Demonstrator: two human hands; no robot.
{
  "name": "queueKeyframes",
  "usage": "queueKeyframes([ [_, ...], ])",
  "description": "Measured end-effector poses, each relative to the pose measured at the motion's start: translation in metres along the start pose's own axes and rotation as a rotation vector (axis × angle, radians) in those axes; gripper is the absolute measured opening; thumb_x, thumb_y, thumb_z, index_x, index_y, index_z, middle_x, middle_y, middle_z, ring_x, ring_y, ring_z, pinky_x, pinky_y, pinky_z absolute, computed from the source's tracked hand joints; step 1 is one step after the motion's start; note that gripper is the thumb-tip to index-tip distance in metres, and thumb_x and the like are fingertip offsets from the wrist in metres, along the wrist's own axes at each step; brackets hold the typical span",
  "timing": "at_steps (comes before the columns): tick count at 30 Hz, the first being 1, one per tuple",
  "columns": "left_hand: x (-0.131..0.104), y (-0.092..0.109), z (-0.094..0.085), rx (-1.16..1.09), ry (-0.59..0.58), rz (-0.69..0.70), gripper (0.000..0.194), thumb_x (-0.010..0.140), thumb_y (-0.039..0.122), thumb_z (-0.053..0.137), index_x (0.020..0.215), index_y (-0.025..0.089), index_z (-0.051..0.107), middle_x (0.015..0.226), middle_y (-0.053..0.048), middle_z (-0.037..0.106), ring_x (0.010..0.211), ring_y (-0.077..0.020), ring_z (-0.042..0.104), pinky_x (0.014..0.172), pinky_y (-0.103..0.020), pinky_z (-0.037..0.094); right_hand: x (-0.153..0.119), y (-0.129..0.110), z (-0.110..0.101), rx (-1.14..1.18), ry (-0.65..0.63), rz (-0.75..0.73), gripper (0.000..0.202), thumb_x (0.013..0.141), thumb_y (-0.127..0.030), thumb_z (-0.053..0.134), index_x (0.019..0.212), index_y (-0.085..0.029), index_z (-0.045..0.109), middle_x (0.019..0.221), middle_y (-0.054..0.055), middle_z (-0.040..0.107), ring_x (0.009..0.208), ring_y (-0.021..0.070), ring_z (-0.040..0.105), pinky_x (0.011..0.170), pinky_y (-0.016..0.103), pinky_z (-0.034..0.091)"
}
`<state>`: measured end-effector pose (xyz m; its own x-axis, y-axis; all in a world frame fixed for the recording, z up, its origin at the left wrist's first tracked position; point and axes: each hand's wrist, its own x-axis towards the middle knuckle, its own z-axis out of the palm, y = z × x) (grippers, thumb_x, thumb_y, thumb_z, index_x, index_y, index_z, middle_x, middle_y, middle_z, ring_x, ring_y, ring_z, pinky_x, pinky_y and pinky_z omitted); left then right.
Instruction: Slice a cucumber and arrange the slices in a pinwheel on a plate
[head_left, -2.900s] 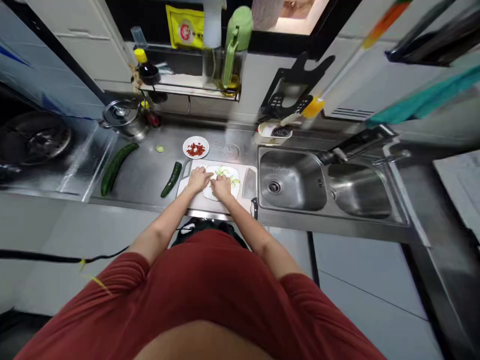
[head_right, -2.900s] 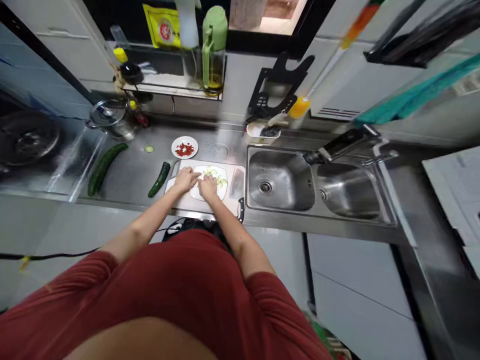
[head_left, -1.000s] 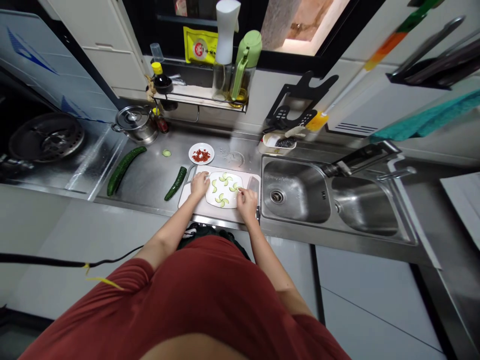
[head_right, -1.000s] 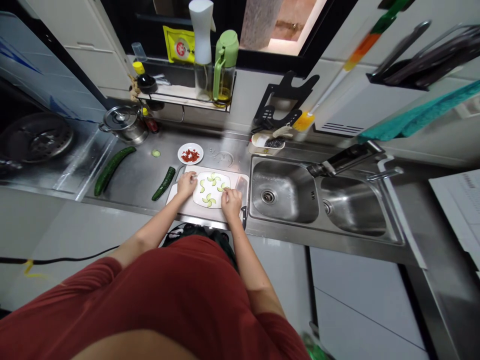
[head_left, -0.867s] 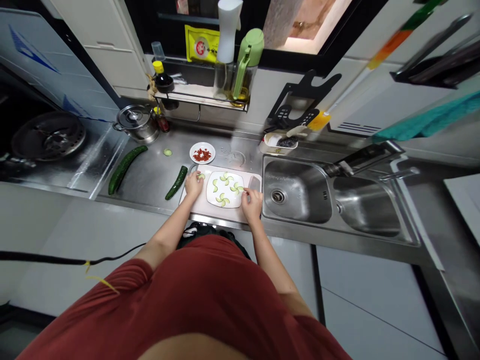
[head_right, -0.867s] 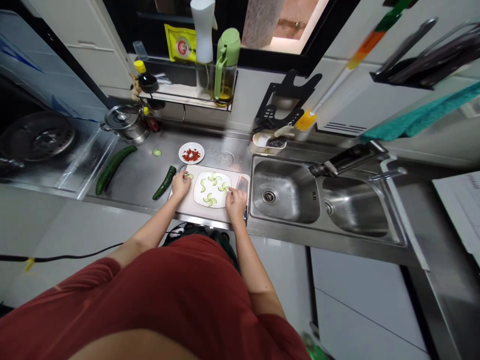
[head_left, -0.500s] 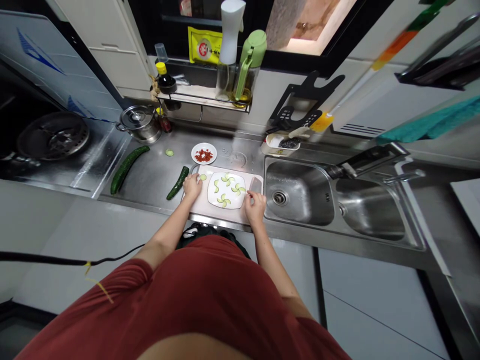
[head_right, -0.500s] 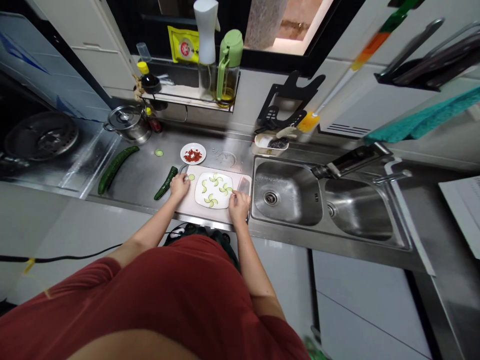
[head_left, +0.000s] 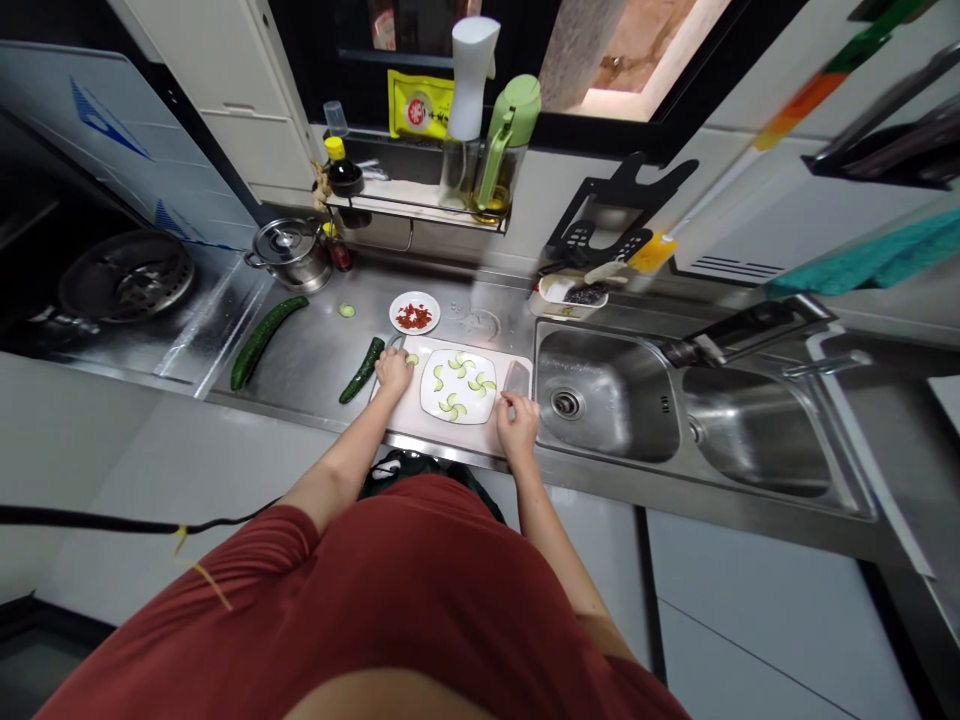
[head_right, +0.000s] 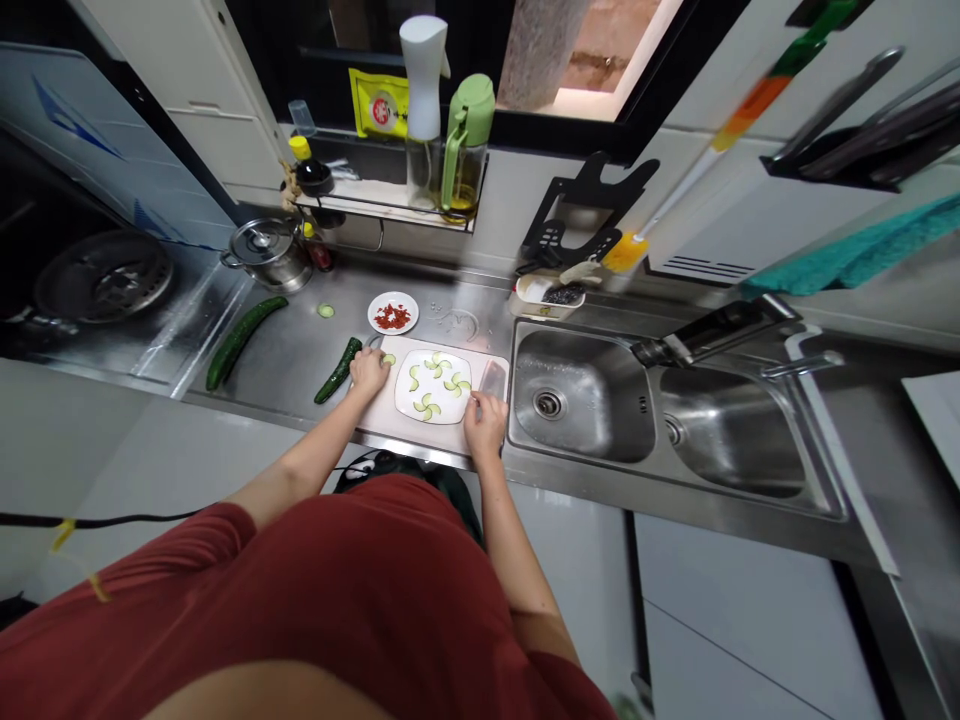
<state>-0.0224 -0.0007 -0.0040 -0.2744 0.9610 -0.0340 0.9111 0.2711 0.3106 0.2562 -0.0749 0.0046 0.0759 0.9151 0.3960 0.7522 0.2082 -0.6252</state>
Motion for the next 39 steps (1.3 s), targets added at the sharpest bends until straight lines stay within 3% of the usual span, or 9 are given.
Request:
queueKeyframes([
  [4, 0.004, 0.000, 0.003, -0.177, 0.025, -0.041, 0.022, 0.078, 0.023, 0.058, 0.097, 0.021, 0.067, 0.103, -0.011, 0.066, 0.102, -0.0261, 0.057, 0.089, -0.040, 0.043, -0.001, 0.000, 0.000, 0.008, -0.015, 0.008, 0.029, 0.092, -0.031, 0.042, 0.095, -0.019, 0.068, 0.083, 0.007, 0.065, 0.083, 0.0221, 0.054, 0.083, 0.037, 0.041],
  [9, 0.016, 0.011, -0.003, -0.748, 0.018, -0.243, 0.017, 0.071, 0.021, 0.063, 0.088, 0.018, 0.065, 0.078, -0.002, 0.067, 0.074, -0.0144, 0.062, 0.079, -0.032, 0.049, 0.006, -0.005, -0.001, 0.040, -0.014, 0.026, 0.028, 0.091, -0.031, 0.042, 0.094, -0.019, 0.068, 0.083, 0.007, 0.066, 0.083, 0.0220, 0.055, 0.083, 0.038, 0.042],
  [13, 0.024, 0.031, -0.028, -1.221, 0.018, -0.186, 0.023, 0.065, 0.022, 0.070, 0.086, 0.015, 0.067, 0.081, -0.004, 0.070, 0.074, -0.0123, 0.064, 0.082, -0.031, 0.051, 0.021, -0.021, -0.004, 0.102, 0.007, 0.022, 0.027, 0.090, -0.032, 0.044, 0.094, -0.019, 0.068, 0.085, 0.007, 0.067, 0.083, 0.0211, 0.056, 0.082, 0.036, 0.043],
  [15, 0.024, 0.041, -0.046, -1.343, 0.017, -0.119, 0.028, 0.060, 0.024, 0.075, 0.085, 0.015, 0.068, 0.082, -0.004, 0.071, 0.077, -0.0135, 0.065, 0.085, -0.032, 0.051, 0.031, -0.032, -0.005, 0.135, 0.023, 0.020, 0.026, 0.090, -0.032, 0.046, 0.093, -0.018, 0.068, 0.085, 0.007, 0.067, 0.082, 0.0209, 0.056, 0.080, 0.035, 0.044],
  [20, 0.014, 0.061, -0.081, -1.408, -0.017, 0.008, 0.035, 0.058, 0.030, 0.080, 0.088, 0.015, 0.069, 0.084, -0.003, 0.070, 0.082, -0.0159, 0.066, 0.087, -0.035, 0.051, 0.058, -0.064, -0.010, 0.199, 0.031, -0.003, 0.024, 0.091, -0.032, 0.047, 0.097, -0.020, 0.068, 0.086, 0.006, 0.066, 0.082, 0.0202, 0.056, 0.081, 0.036, 0.045],
  [28, -0.008, 0.076, -0.108, -1.401, -0.118, 0.161, 0.037, 0.062, 0.030, 0.081, 0.093, 0.017, 0.066, 0.077, 0.000, 0.066, 0.076, -0.0133, 0.064, 0.081, -0.029, 0.051, 0.099, -0.102, -0.019, 0.406, -0.006, -0.052, 0.027, 0.091, -0.039, 0.052, 0.103, -0.019, 0.066, 0.093, 0.005, 0.065, 0.085, 0.0179, 0.057, 0.079, 0.033, 0.047],
  [34, -0.020, 0.086, -0.119, -1.397, -0.217, 0.254, 0.043, 0.060, 0.032, 0.083, 0.096, 0.017, 0.064, 0.071, 0.002, 0.064, 0.067, -0.0093, 0.060, 0.069, -0.023, 0.048, 0.120, -0.120, -0.017, 0.626, -0.217, -0.047, 0.029, 0.086, -0.046, 0.058, 0.091, -0.019, 0.067, 0.089, 0.003, 0.067, 0.080, 0.0156, 0.060, 0.075, 0.029, 0.048],
  [39, -0.024, 0.087, -0.116, -1.493, -0.309, 0.147, 0.048, 0.061, 0.040, 0.083, 0.100, 0.019, 0.064, 0.076, 0.002, 0.065, 0.067, -0.0082, 0.060, 0.065, -0.019, 0.046, 0.122, -0.124, -0.015, 0.720, -0.229, 0.062, 0.031, 0.083, -0.049, 0.059, 0.078, -0.019, 0.063, 0.079, 0.002, 0.065, 0.076, 0.0155, 0.060, 0.074, 0.029, 0.048],
])
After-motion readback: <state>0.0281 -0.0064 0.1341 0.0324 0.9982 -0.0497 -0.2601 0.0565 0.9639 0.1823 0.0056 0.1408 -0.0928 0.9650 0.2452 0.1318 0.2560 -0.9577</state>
